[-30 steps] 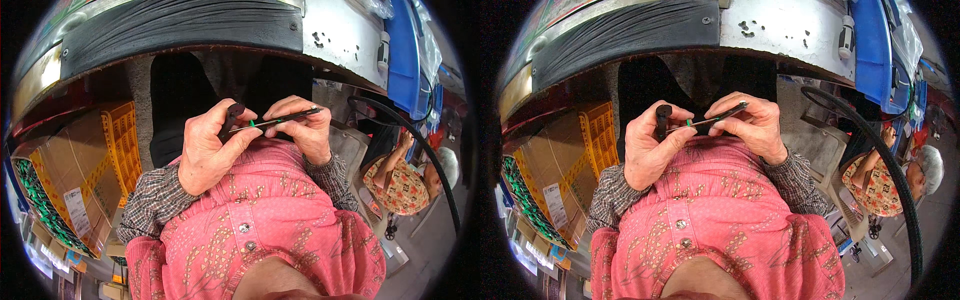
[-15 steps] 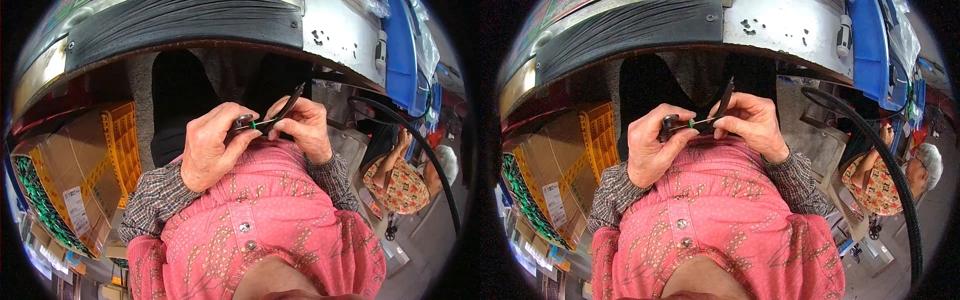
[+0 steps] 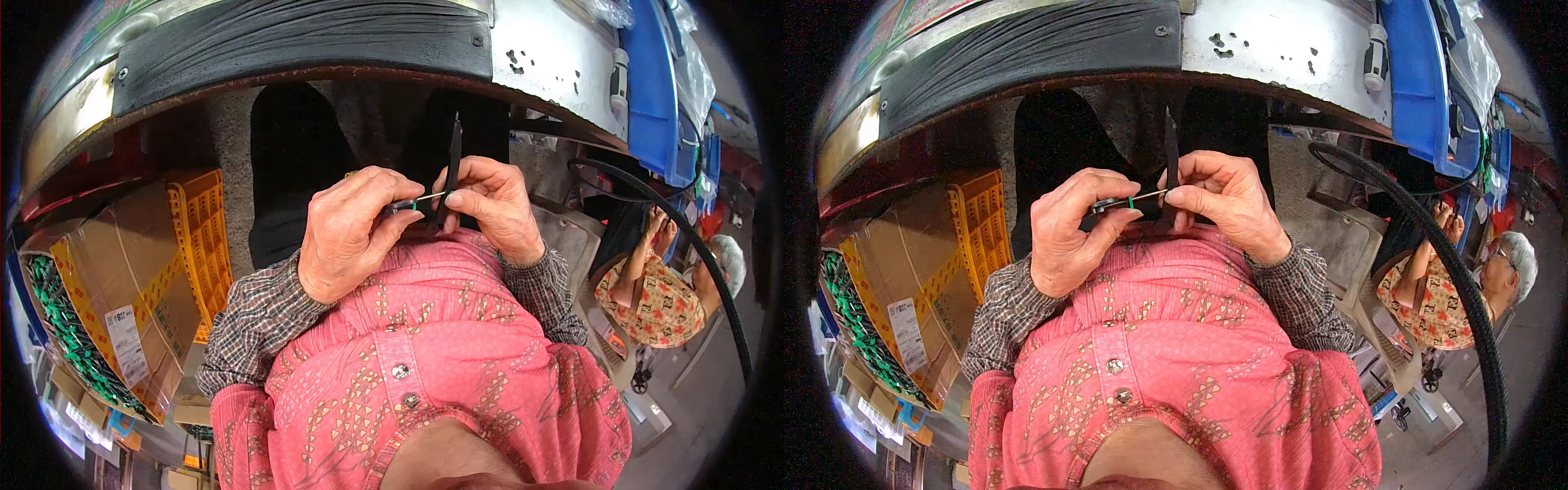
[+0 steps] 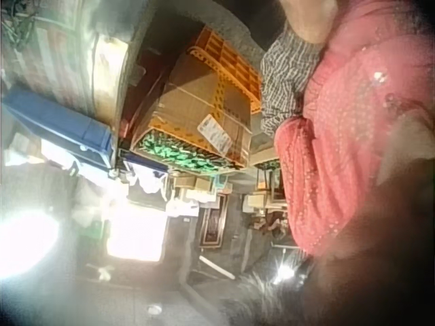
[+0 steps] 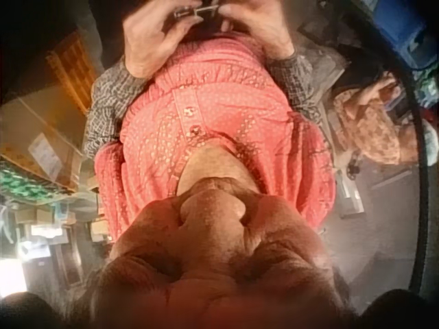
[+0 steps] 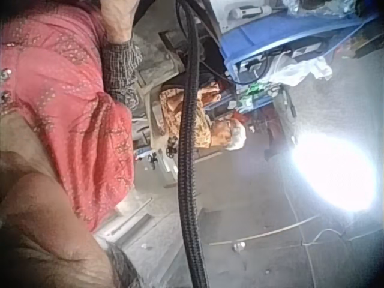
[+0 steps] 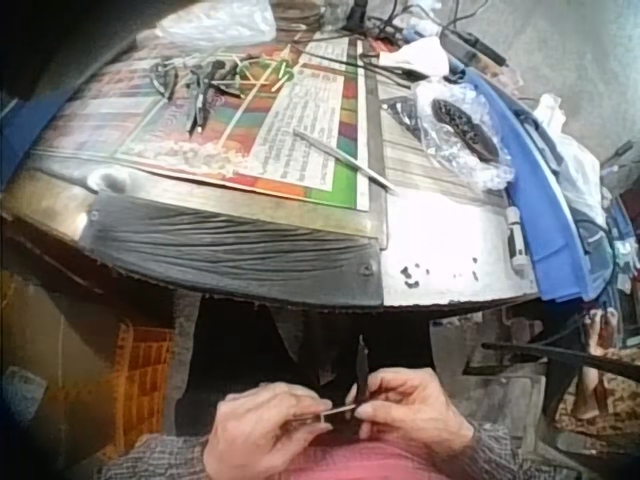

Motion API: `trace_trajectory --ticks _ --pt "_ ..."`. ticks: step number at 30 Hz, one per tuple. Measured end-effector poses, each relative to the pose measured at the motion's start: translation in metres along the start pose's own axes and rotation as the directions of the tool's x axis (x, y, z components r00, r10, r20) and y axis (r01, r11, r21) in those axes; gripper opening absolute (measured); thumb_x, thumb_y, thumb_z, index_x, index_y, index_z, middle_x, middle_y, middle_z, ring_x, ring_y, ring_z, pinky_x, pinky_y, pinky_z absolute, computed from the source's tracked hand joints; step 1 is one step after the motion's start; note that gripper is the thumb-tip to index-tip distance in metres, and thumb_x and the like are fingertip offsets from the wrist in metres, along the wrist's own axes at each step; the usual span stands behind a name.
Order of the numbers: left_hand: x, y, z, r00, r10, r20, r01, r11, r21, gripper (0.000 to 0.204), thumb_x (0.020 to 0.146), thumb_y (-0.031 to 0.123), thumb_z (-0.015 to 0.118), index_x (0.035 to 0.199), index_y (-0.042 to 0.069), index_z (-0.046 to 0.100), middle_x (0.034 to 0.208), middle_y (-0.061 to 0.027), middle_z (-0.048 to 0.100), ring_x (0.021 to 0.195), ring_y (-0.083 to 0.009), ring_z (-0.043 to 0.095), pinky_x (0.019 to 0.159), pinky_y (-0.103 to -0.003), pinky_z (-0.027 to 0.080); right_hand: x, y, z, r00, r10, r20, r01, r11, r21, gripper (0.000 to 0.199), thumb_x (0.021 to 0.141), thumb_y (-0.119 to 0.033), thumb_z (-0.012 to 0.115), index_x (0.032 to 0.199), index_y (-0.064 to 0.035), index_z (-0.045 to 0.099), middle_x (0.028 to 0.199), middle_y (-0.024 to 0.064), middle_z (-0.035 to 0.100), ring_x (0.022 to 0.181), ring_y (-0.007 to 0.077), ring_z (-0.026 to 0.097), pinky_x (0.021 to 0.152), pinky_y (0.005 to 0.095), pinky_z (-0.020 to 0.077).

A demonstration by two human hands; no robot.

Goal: The person assembles small plastic components with green inserts by hand at a workbench.

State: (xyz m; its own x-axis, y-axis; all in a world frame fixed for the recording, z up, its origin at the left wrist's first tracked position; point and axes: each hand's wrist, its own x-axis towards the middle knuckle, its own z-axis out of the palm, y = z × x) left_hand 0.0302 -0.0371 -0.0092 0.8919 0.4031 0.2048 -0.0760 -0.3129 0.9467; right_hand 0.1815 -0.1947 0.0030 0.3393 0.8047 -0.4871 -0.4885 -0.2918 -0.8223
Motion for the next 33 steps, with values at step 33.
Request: trace_trajectory --ticks 33 --pt "-0.0021 -0.0098 0.0067 0.984 -0.166 -0.065 0.155 0.976 -0.153 0.023 0.076 -0.001 0.071 0.099 0.002 0.065 0.085 -0.0084 0.065 0.073 -0.0145 0.064 0.064 -0.025 0.049 0.0031 0.0022 0.0034 0.998 -0.061 -0.036 0.059 0.997 -0.046 0.026 0.097 -0.008 0.049 0.119 0.0029 0.057 0.086 0.0113 0.069 0.063 0.0116 0.063 0.060 0.0224 0.0516"
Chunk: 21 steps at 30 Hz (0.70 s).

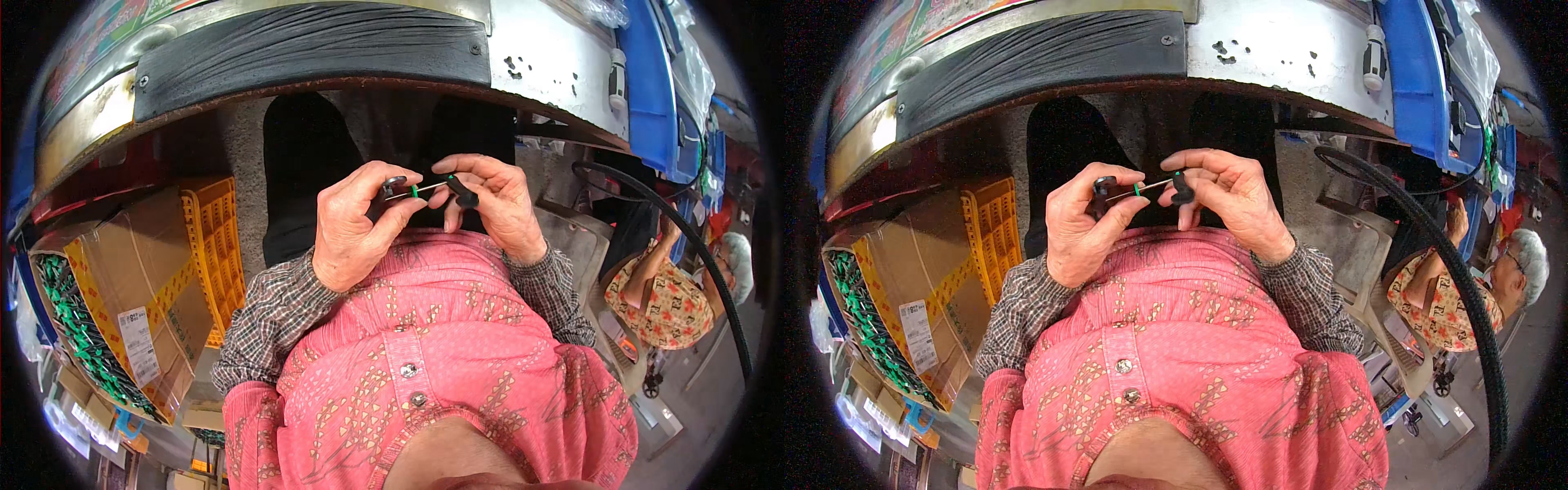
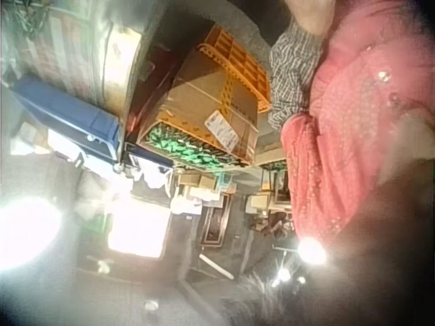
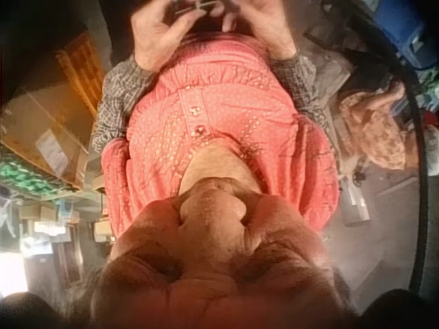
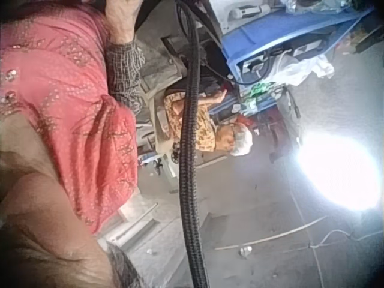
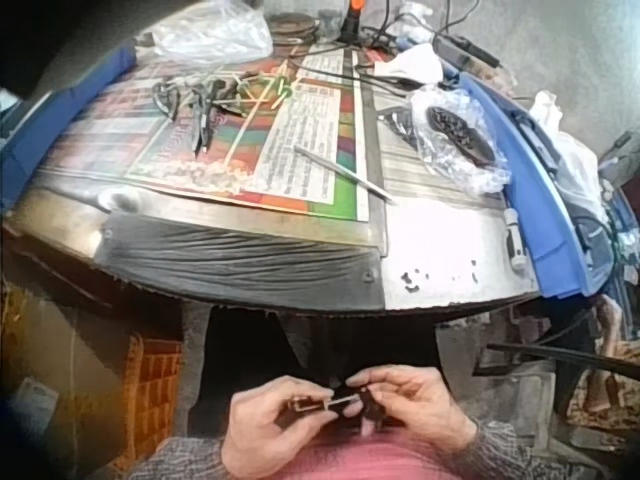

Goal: The person assembles small plastic components with green inserts by hand at a workbench.

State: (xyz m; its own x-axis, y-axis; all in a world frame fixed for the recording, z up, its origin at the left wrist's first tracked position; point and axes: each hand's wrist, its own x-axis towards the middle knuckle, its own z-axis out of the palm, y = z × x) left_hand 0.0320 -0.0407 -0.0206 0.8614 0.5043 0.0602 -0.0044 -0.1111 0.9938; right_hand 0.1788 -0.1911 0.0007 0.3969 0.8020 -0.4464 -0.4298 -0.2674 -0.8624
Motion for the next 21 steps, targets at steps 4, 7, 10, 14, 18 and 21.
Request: trace_trajectory --ticks 4,7,10,14,18,21 --pt "0.000 0.002 0.000 0.997 -0.075 -0.004 0.075 0.994 -0.082 0.022 0.077 0.000 0.071 0.099 0.001 0.065 0.084 -0.0076 0.065 0.075 -0.0126 0.063 0.066 -0.024 0.049 0.001 -0.001 0.001 1.000 0.001 -0.016 -0.002 0.998 -0.062 0.024 0.094 -0.006 0.054 0.116 0.0034 0.059 0.084 0.0113 0.068 0.063 0.0114 0.063 0.059 0.0219 0.0515" --pt "0.000 -0.001 0.000 0.997 -0.082 -0.013 0.080 0.991 -0.108 0.021 0.078 0.001 0.071 0.098 0.001 0.065 0.084 -0.0073 0.065 0.075 -0.0118 0.063 0.067 -0.024 0.049 0.002 -0.001 0.002 0.999 -0.004 -0.033 0.000 0.994 -0.107 0.023 0.093 -0.006 0.057 0.114 0.0035 0.060 0.082 0.0113 0.068 0.062 0.0113 0.063 0.057 0.0217 0.0512" --pt "-0.001 0.000 -0.001 0.992 -0.123 -0.015 0.120 0.981 -0.152 0.021 0.078 0.001 0.071 0.098 0.000 0.065 0.083 -0.0070 0.065 0.075 -0.0107 0.062 0.068 -0.024 0.049 0.002 0.002 0.000 0.999 -0.033 -0.044 0.028 0.993 -0.111 0.022 0.092 -0.005 0.058 0.112 0.0034 0.061 0.081 0.0112 0.068 0.061 0.0114 0.063 0.056 0.0217 0.0511" --pt "-0.002 0.009 -0.005 0.975 -0.221 0.023 0.221 0.955 -0.196 0.019 0.080 0.002 0.072 0.098 0.000 0.065 0.081 -0.0048 0.064 0.076 -0.0080 0.060 0.068 -0.023 0.048 0.001 0.004 -0.005 0.995 -0.100 -0.026 0.099 0.995 -0.026 0.022 0.092 -0.003 0.057 0.113 0.0031 0.062 0.082 0.0119 0.068 0.060 0.0117 0.062 0.055 0.0222 0.0514" --pt "-0.003 0.010 -0.005 0.968 -0.246 0.040 0.248 0.932 -0.265 0.019 0.081 0.004 0.072 0.099 0.000 0.064 0.082 -0.0031 0.063 0.076 -0.0068 0.059 0.069 -0.022 0.048 -0.001 0.001 0.004 0.992 -0.109 -0.063 0.110 0.994 0.006 0.023 0.092 -0.002 0.057 0.114 0.0025 0.062 0.084 0.0124 0.068 0.059 0.0117 0.062 0.055 0.0224 0.0515" --pt "-0.005 0.007 -0.006 0.979 -0.196 0.054 0.203 0.946 -0.253 0.022 0.085 0.003 0.068 0.106 -0.001 0.063 0.085 -0.0007 0.063 0.067 -0.0028 0.051 0.058 -0.018 0.041 -0.003 -0.004 0.006 0.994 -0.076 -0.078 0.081 0.995 0.054 0.024 0.092 -0.004 0.058 0.115 0.0025 0.061 0.086 0.0123 0.068 0.061 0.0116 0.063 0.055 0.0231 0.0521"
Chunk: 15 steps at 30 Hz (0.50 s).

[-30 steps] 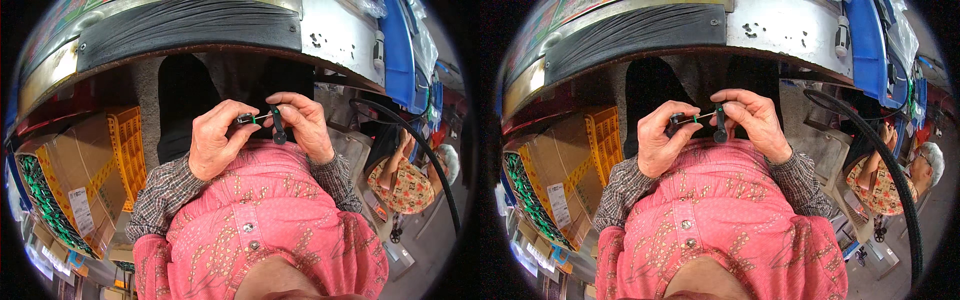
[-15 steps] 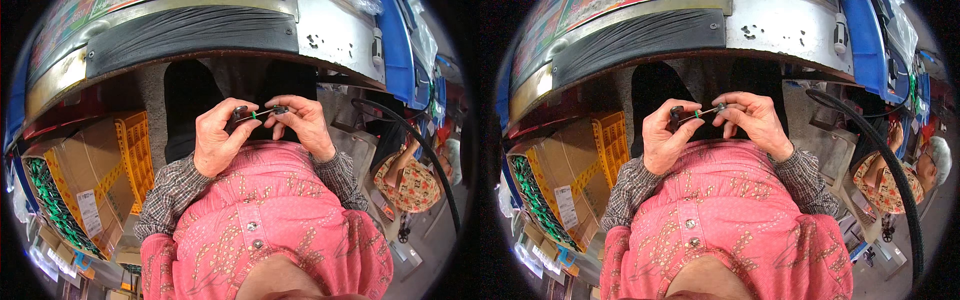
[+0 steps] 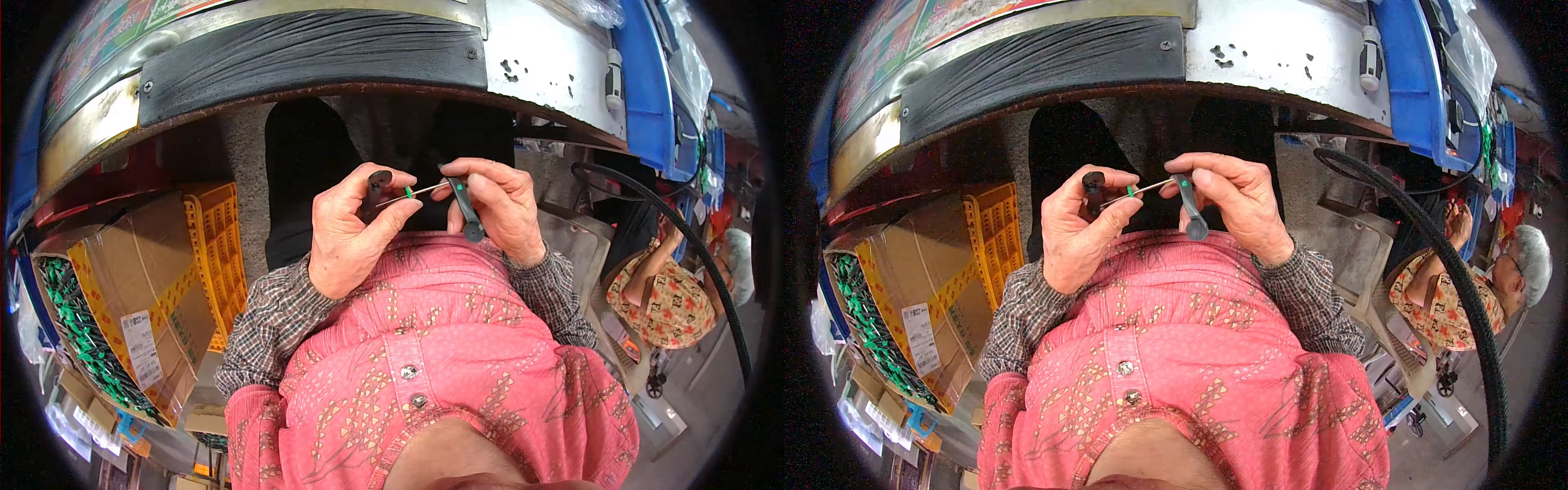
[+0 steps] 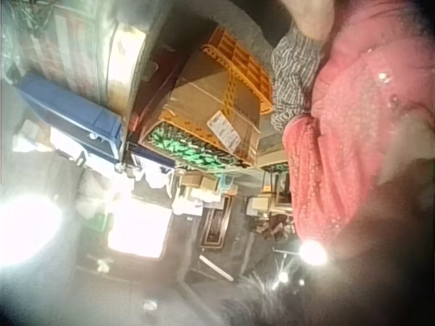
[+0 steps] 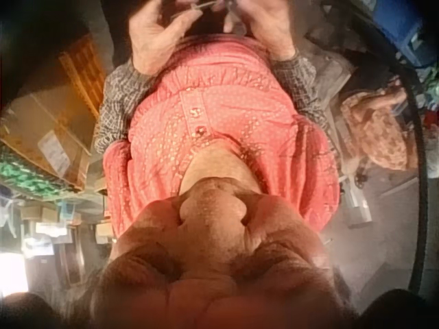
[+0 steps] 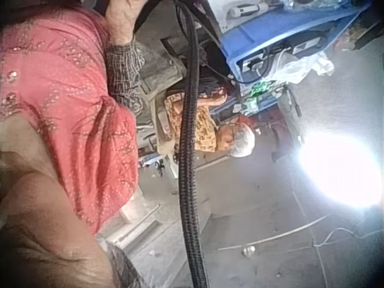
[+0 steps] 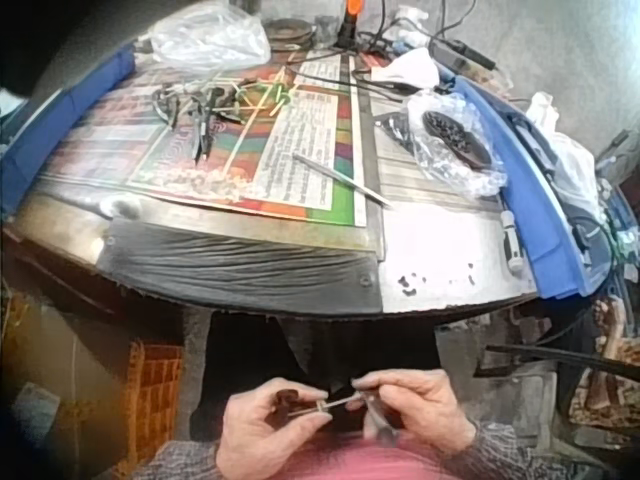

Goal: The person assembles small plastic components with green inserts by hand at a workbench.

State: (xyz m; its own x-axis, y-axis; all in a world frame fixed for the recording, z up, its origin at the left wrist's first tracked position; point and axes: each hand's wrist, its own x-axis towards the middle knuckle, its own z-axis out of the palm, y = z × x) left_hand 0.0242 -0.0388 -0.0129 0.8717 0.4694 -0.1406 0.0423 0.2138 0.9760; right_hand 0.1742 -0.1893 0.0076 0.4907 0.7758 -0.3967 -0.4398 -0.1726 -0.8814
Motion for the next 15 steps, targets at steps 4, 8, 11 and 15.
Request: trace_trajectory --ticks 4,8,11,15 --pt "-0.002 -0.004 0.000 1.000 0.025 0.002 -0.025 1.000 -0.001 0.023 0.085 0.004 0.069 0.106 -0.001 0.063 0.086 -0.0017 0.064 0.070 -0.0039 0.053 0.061 -0.018 0.043 -0.001 0.000 -0.008 0.999 0.014 0.052 -0.015 1.000 0.012 0.023 0.090 -0.004 0.060 0.112 0.0030 0.060 0.088 0.0117 0.068 0.062 0.0098 0.061 0.054 0.0213 0.0508" --pt "-0.004 0.000 0.001 1.000 0.022 0.012 -0.022 0.999 0.026 0.023 0.084 0.004 0.069 0.106 -0.002 0.063 0.088 -0.0025 0.064 0.073 -0.0051 0.056 0.065 -0.019 0.044 -0.001 0.000 -0.008 0.996 -0.002 0.089 0.001 1.000 0.012 0.025 0.087 -0.001 0.062 0.112 0.0025 0.058 0.091 0.0115 0.067 0.063 0.0082 0.060 0.052 0.0192 0.0488" --pt "-0.007 0.005 0.001 0.999 -0.030 0.014 0.030 0.999 0.017 0.023 0.084 0.004 0.070 0.106 -0.001 0.063 0.088 -0.0026 0.064 0.073 -0.0050 0.056 0.065 -0.019 0.044 -0.004 -0.003 0.002 0.999 -0.048 0.013 0.048 0.998 0.028 0.028 0.086 -0.002 0.064 0.113 0.0025 0.057 0.092 0.0116 0.066 0.065 0.0090 0.061 0.053 0.0187 0.0495" --pt "-0.012 0.010 0.004 0.992 -0.121 0.033 0.123 0.989 -0.081 0.024 0.084 0.004 0.071 0.106 -0.001 0.063 0.086 -0.0021 0.064 0.073 -0.0048 0.056 0.064 -0.019 0.044 -0.004 -0.001 -0.003 1.000 -0.007 0.018 0.005 0.996 0.092 0.031 0.085 -0.001 0.065 0.115 0.0028 0.056 0.091 0.0118 0.066 0.065 0.0112 0.063 0.055 0.0181 0.0501"
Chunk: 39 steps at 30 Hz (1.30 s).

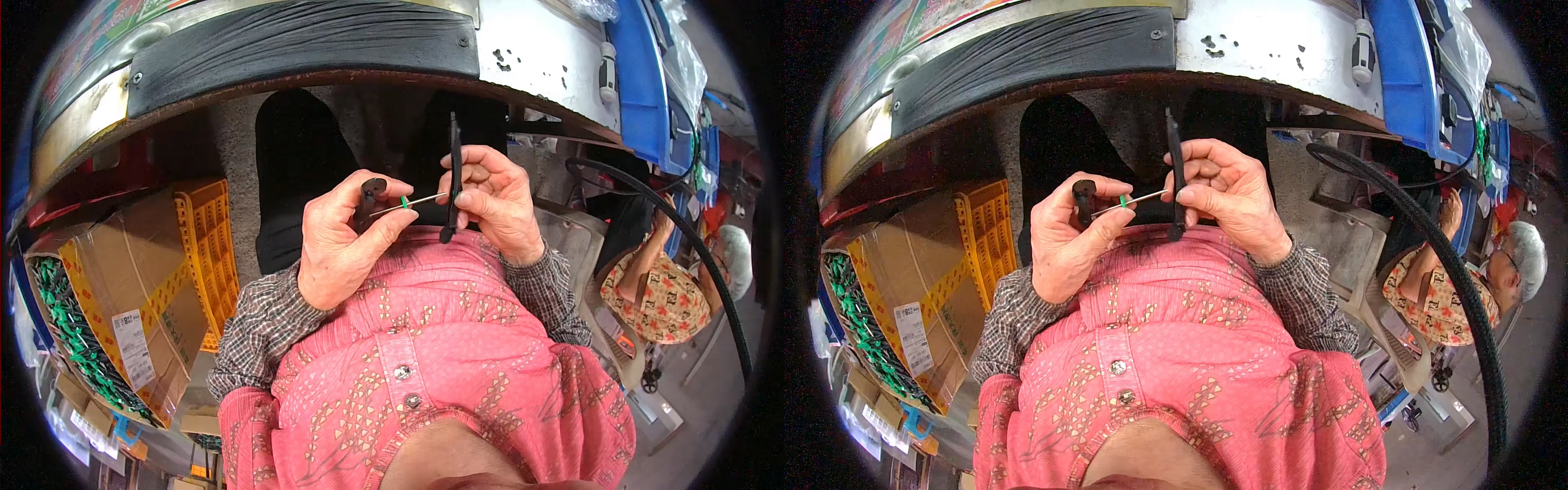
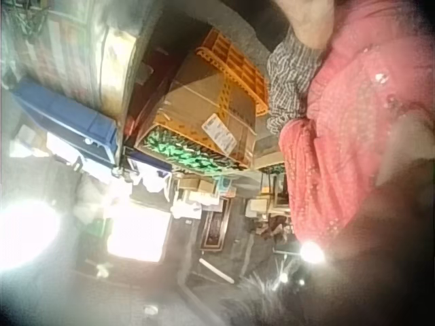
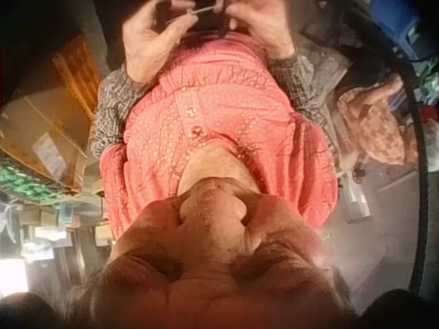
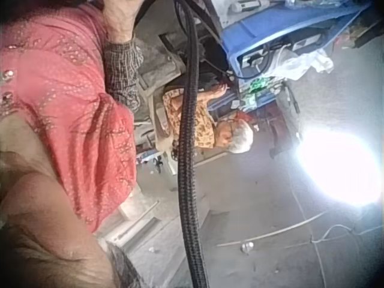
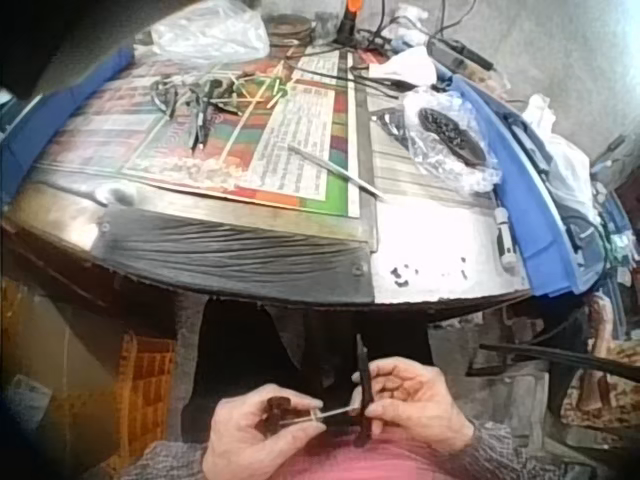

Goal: The person assembles small plastic components with green inserts by hand at a workbench.

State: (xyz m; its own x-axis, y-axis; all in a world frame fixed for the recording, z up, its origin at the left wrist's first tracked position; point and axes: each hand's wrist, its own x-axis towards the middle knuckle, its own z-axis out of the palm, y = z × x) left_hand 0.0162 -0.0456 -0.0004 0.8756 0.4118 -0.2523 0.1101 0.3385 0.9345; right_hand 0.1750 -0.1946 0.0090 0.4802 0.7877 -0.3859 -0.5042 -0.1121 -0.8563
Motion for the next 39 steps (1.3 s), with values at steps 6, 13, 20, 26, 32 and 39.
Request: trace_trajectory --ticks 6,13,20,26,32,39 --pt "-0.005 0.006 0.003 0.999 0.031 0.013 -0.032 0.999 0.027 0.021 0.082 0.001 0.071 0.102 0.000 0.063 0.085 -0.0032 0.064 0.076 -0.0061 0.060 0.069 -0.020 0.048 -0.004 0.007 -0.010 0.997 0.029 0.074 -0.036 0.995 0.092 0.013 0.083 0.004 0.062 0.096 0.0045 0.064 0.093 0.0143 0.066 0.066 0.0155 0.066 0.054 0.0214 0.0528" --pt "-0.006 0.007 0.007 1.000 0.013 0.012 -0.013 1.000 0.014 0.021 0.082 0.002 0.070 0.102 0.000 0.064 0.084 -0.0028 0.064 0.075 -0.0056 0.058 0.067 -0.020 0.047 -0.006 0.006 -0.005 0.999 -0.022 0.042 0.016 0.990 0.140 0.023 0.079 -0.004 0.072 0.096 0.0071 0.061 0.092 0.0214 0.061 0.063 0.0234 0.065 0.055 0.0302 0.0571" --pt "-0.005 0.006 0.010 0.999 -0.042 0.016 0.042 0.999 -0.029 0.020 0.082 0.002 0.070 0.101 0.000 0.064 0.083 -0.0037 0.064 0.073 -0.0058 0.058 0.065 -0.021 0.047 -0.008 0.009 -0.008 0.994 -0.041 0.104 0.021 0.982 0.186 0.020 0.084 0.003 0.064 0.103 0.0063 0.060 0.095 0.0208 0.065 0.072 0.0225 0.068 0.060 0.0275 0.0579" --pt "-0.001 0.005 0.011 1.000 0.002 -0.002 -0.002 0.999 0.048 0.021 0.080 0.002 0.071 0.100 0.000 0.064 0.082 -0.0042 0.065 0.071 -0.0063 0.059 0.063 -0.021 0.047 -0.007 0.013 -0.011 0.997 -0.061 0.046 0.050 0.979 0.198 0.023 0.084 0.005 0.063 0.106 0.0045 0.058 0.096 0.0218 0.066 0.070 0.0223 0.069 0.055 0.0250 0.0563" --pt "0.002 0.003 0.011 1.000 0.010 -0.007 -0.009 0.997 0.077 0.023 0.079 0.001 0.073 0.100 0.001 0.065 0.082 -0.0045 0.064 0.069 -0.0069 0.058 0.061 -0.021 0.046 -0.003 0.017 -0.010 0.989 -0.137 0.049 0.120 0.961 0.249 0.017 0.081 0.006 0.064 0.098 0.0067 0.061 0.093 0.0200 0.064 0.067 0.0225 0.067 0.056 0.0290 0.0574" --pt "0.005 0.003 0.009 1.000 0.029 -0.011 -0.028 0.996 0.085 0.023 0.079 0.001 0.073 0.100 0.001 0.065 0.083 -0.0053 0.064 0.071 -0.0085 0.060 0.063 -0.022 0.047 0.000 0.015 -0.007 0.997 -0.070 0.038 0.057 0.960 0.273 0.018 0.081 0.006 0.064 0.098 0.0069 0.062 0.097 0.0194 0.062 0.070 0.0232 0.067 0.058 0.0309 0.0575"
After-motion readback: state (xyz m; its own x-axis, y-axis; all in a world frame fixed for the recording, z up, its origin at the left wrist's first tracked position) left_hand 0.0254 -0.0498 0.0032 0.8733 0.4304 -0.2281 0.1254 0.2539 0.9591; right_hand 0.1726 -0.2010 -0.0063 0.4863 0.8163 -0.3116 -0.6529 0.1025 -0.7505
